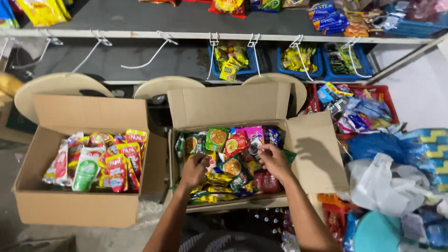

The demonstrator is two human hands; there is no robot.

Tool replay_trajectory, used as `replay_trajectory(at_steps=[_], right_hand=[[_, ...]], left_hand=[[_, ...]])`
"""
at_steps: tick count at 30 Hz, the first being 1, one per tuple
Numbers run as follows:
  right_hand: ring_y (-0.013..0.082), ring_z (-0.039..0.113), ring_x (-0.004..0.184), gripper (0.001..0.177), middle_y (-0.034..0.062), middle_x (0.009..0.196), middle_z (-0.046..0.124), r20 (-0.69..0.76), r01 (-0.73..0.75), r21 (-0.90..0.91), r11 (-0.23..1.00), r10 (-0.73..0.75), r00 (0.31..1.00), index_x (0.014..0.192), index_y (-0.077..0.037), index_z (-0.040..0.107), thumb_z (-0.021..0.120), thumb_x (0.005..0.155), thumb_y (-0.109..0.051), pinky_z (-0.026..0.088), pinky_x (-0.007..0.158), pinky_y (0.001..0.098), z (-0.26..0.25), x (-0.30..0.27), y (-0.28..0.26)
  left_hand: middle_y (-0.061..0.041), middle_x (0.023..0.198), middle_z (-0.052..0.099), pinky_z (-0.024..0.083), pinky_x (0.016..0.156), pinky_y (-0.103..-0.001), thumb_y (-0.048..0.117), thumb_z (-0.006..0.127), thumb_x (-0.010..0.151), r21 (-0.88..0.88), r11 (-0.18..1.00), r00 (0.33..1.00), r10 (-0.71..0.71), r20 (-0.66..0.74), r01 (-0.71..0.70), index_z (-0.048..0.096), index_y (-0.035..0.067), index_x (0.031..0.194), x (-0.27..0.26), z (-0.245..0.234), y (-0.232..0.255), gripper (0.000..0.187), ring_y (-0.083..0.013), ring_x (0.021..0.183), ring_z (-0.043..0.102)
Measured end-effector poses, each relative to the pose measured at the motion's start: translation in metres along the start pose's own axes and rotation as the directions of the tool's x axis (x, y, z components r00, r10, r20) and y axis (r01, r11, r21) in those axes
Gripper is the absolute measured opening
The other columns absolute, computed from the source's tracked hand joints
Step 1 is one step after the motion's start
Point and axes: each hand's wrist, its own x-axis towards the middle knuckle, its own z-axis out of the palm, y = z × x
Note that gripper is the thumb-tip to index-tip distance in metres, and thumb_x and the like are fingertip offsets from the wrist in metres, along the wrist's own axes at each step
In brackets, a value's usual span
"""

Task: The person takes various snack packets from cardboard boxes and places them onto metal wire hooks on a shelf. They handle items such as Oishi Potato Fries, Rinbee, and Lucky Me Pancit Canton, arranging them in rows on the display.

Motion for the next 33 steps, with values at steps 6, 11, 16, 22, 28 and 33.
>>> replay_trajectory(at_steps=[6, 11, 16, 22, 28, 33], right_hand=[[0.0192, 0.063, 0.084, 0.049, 0.0134, 0.106, 0.064, 0.063, -0.190, -0.062, 0.980, 0.194, 0.979, 0.136, -0.011, 0.055, 0.073, 0.092, -0.025, 0.057, 0.062, 0.0336, -0.001, 0.024, 0.082], [0.0165, 0.058, 0.095, 0.067, 0.0112, 0.118, 0.061, -0.027, -0.211, -0.016, 0.977, 0.210, 0.977, 0.138, -0.010, 0.047, 0.083, 0.085, -0.029, 0.052, 0.075, 0.0313, 0.047, 0.046, 0.223], [0.0164, 0.057, 0.106, 0.065, 0.0058, 0.122, 0.060, -0.018, -0.359, 0.140, 0.923, 0.365, 0.931, 0.130, -0.016, 0.048, 0.087, 0.079, -0.030, 0.048, 0.088, 0.0376, 0.073, 0.036, 0.234], [0.0234, 0.053, 0.100, 0.043, 0.0075, 0.106, 0.054, 0.152, -0.586, 0.472, 0.659, 0.594, 0.790, 0.108, -0.013, 0.067, 0.089, 0.075, -0.029, 0.052, 0.094, 0.0508, 0.105, 0.040, 0.283], [0.0158, 0.057, 0.082, 0.036, 0.0001, 0.095, 0.066, 0.136, -0.601, 0.395, 0.695, 0.603, 0.786, 0.102, -0.014, 0.071, 0.089, 0.075, -0.030, 0.047, 0.070, 0.0379, 0.115, 0.042, 0.278], [0.0115, 0.045, 0.045, 0.017, 0.0044, 0.070, 0.064, 0.095, -0.426, 0.321, 0.846, 0.419, 0.903, 0.097, -0.013, 0.070, 0.080, 0.084, -0.017, 0.031, 0.038, 0.0298, 0.130, 0.047, 0.284]], left_hand=[[-0.017, 0.098, 0.075, 0.055, 0.081, -0.038, 0.030, 0.064, 0.092, 0.182, 0.976, 0.992, 0.124, -0.016, -0.119, 0.072, -0.001, 0.108, 0.026, 0.056, -0.026, 0.036, -0.0257, 0.091, 0.072], [-0.021, 0.101, 0.075, 0.055, 0.084, -0.039, 0.030, 0.066, 0.089, 0.198, 0.978, 0.998, 0.058, 0.017, -0.060, 0.070, -0.002, 0.110, 0.060, 0.089, -0.060, 0.038, -0.0310, 0.095, 0.073], [-0.026, 0.111, 0.072, 0.054, 0.091, -0.042, 0.030, 0.067, 0.090, 0.315, 0.948, 0.993, -0.075, 0.087, 0.044, 0.063, 0.000, 0.124, 0.106, 0.113, -0.126, 0.046, -0.0347, 0.105, 0.070], [-0.028, 0.134, 0.063, 0.050, 0.105, -0.045, 0.035, 0.068, 0.095, 0.643, 0.525, 0.823, 0.451, 0.345, -0.557, 0.070, 0.009, 0.120, 0.162, 0.144, -0.239, 0.036, -0.0411, 0.125, 0.061], [-0.032, 0.128, 0.060, 0.049, 0.100, -0.048, 0.036, 0.075, 0.084, 0.487, 0.866, 0.980, 0.022, 0.197, -0.118, 0.057, -0.001, 0.127, 0.142, 0.148, -0.198, 0.060, -0.0456, 0.121, 0.057], [-0.031, 0.124, 0.062, 0.051, 0.098, -0.048, 0.045, 0.076, 0.083, 0.619, 0.782, 0.972, -0.084, 0.220, -0.073, 0.063, 0.000, 0.118, 0.145, 0.156, -0.187, 0.058, -0.0446, 0.118, 0.060]])
